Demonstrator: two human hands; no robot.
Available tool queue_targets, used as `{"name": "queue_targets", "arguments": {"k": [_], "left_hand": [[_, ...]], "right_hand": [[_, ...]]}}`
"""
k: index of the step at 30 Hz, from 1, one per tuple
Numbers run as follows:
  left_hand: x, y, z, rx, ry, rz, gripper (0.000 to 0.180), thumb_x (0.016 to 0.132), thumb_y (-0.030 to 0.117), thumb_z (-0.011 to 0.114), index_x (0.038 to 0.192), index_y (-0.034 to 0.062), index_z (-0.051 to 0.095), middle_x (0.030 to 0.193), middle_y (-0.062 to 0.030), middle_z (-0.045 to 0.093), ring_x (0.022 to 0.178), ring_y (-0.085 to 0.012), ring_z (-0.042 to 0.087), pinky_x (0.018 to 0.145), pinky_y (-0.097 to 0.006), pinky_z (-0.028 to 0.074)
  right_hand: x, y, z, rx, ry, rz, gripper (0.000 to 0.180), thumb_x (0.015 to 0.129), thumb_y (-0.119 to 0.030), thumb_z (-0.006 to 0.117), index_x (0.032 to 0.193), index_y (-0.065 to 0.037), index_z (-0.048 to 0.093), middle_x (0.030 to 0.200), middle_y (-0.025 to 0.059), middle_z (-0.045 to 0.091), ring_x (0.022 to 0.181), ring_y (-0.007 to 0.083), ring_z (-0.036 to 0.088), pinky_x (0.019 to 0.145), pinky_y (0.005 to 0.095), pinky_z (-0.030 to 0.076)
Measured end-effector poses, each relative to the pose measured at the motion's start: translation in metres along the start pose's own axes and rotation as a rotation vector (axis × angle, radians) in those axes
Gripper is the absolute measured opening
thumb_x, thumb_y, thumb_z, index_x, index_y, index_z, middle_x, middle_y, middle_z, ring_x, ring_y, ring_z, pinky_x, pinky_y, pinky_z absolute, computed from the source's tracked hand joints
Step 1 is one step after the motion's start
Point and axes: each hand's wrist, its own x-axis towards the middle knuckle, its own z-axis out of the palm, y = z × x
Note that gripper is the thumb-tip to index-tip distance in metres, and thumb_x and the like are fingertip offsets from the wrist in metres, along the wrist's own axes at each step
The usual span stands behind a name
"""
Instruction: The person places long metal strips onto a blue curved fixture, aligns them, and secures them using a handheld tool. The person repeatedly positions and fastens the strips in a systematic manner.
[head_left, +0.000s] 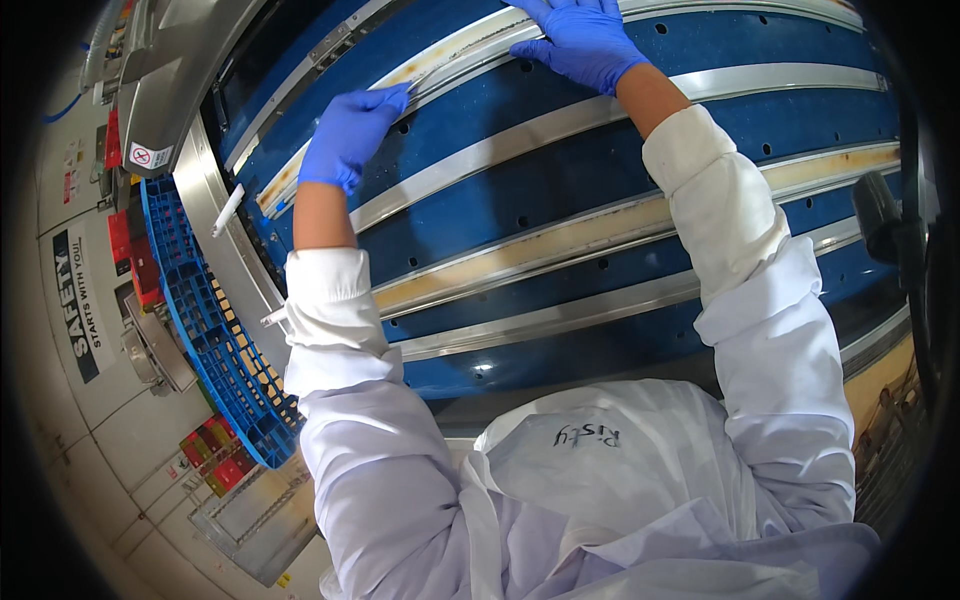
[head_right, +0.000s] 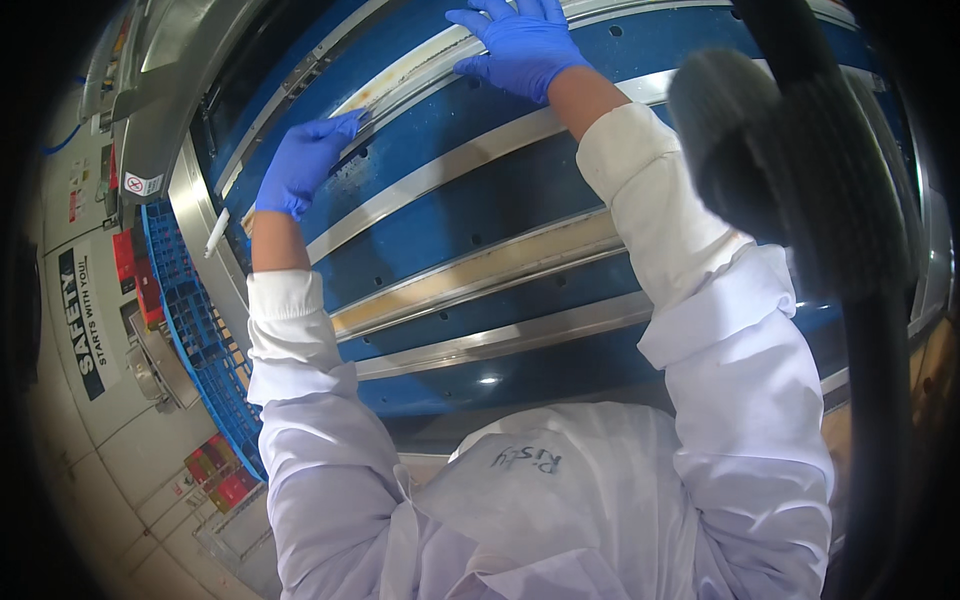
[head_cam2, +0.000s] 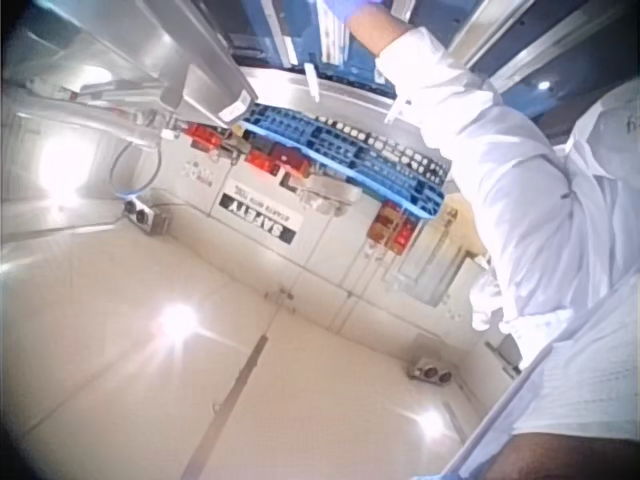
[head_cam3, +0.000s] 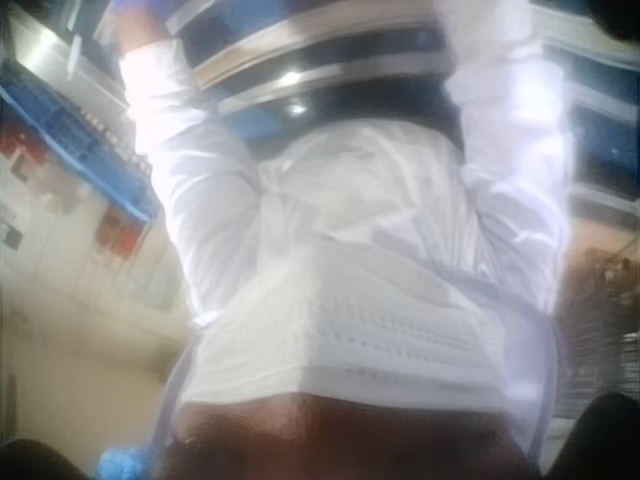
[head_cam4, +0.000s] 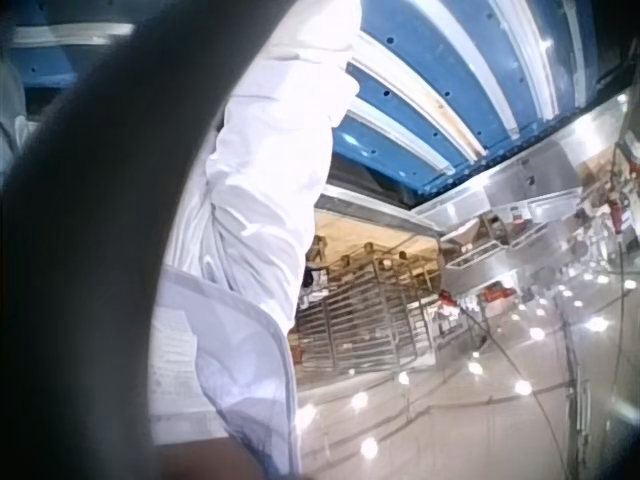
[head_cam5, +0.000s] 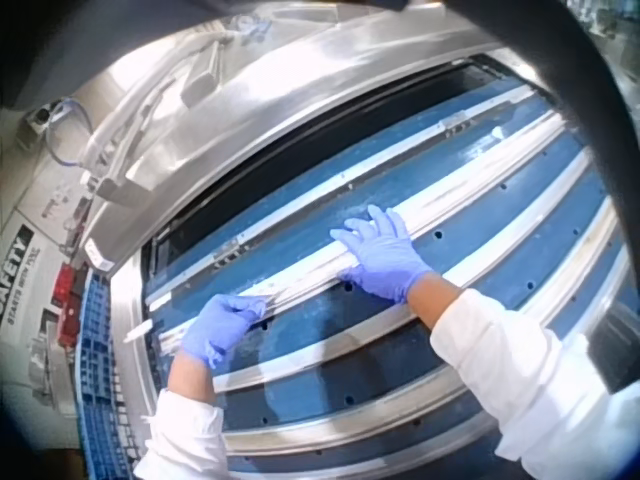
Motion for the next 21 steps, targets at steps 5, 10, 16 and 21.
{"name": "queue_targets", "arguments": {"k": [5, 10, 16, 21], "left_hand": [[-0.016, -0.033, -0.037, -0.011, 0.026, -0.071, 0.027, 0.092, 0.022, 0.07, 0.114, 0.0064, 0.073, 0.102, -0.009, 0.073, 0.094, -0.0113, 0.061, 0.087, -0.026, 0.047], [-0.037, -0.045, -0.048, 0.043, 0.071, -0.183, 0.036, 0.097, 0.019, 0.061, 0.133, 0.0127, 0.062, 0.099, -0.0066, 0.069, 0.087, -0.0111, 0.057, 0.084, -0.027, 0.046], [-0.054, 0.046, 0.034, 0.244, 0.227, 0.079, 0.034, 0.094, 0.023, 0.059, 0.127, 0.0243, 0.065, 0.094, -0.0136, 0.071, 0.083, -0.0235, 0.068, 0.079, -0.033, 0.052], [-0.042, 0.084, 0.05, 0.514, 0.395, -0.068, 0.022, 0.09, 0.035, 0.064, 0.105, 0.0256, 0.076, 0.094, -0.012, 0.072, 0.083, -0.033, 0.068, 0.077, -0.037, 0.053]], "right_hand": [[-0.002, 0.003, -0.003, 0.003, 0.001, -0.015, 0.067, 0.089, -0.049, 0.06, 0.146, -0.018, 0.044, 0.15, 0.0129, 0.041, 0.142, 0.0425, 0.026, 0.117, 0.0555, 0.017], [-0.008, 0.049, -0.012, 0.108, 0.014, -0.233, 0.065, 0.092, -0.051, 0.055, 0.147, -0.019, 0.042, 0.152, 0.0105, 0.04, 0.141, 0.0407, 0.031, 0.117, 0.0541, 0.02], [-0.011, 0.11, -0.045, -0.143, -0.032, -0.17, 0.066, 0.092, -0.054, 0.053, 0.149, -0.023, 0.039, 0.152, 0.0088, 0.041, 0.14, 0.0418, 0.032, 0.117, 0.0537, 0.021], [-0.009, 0.106, -0.05, -0.149, -0.079, -0.133, 0.066, 0.092, -0.054, 0.052, 0.15, -0.024, 0.038, 0.153, 0.0082, 0.04, 0.141, 0.0409, 0.032, 0.117, 0.0535, 0.02]]}}
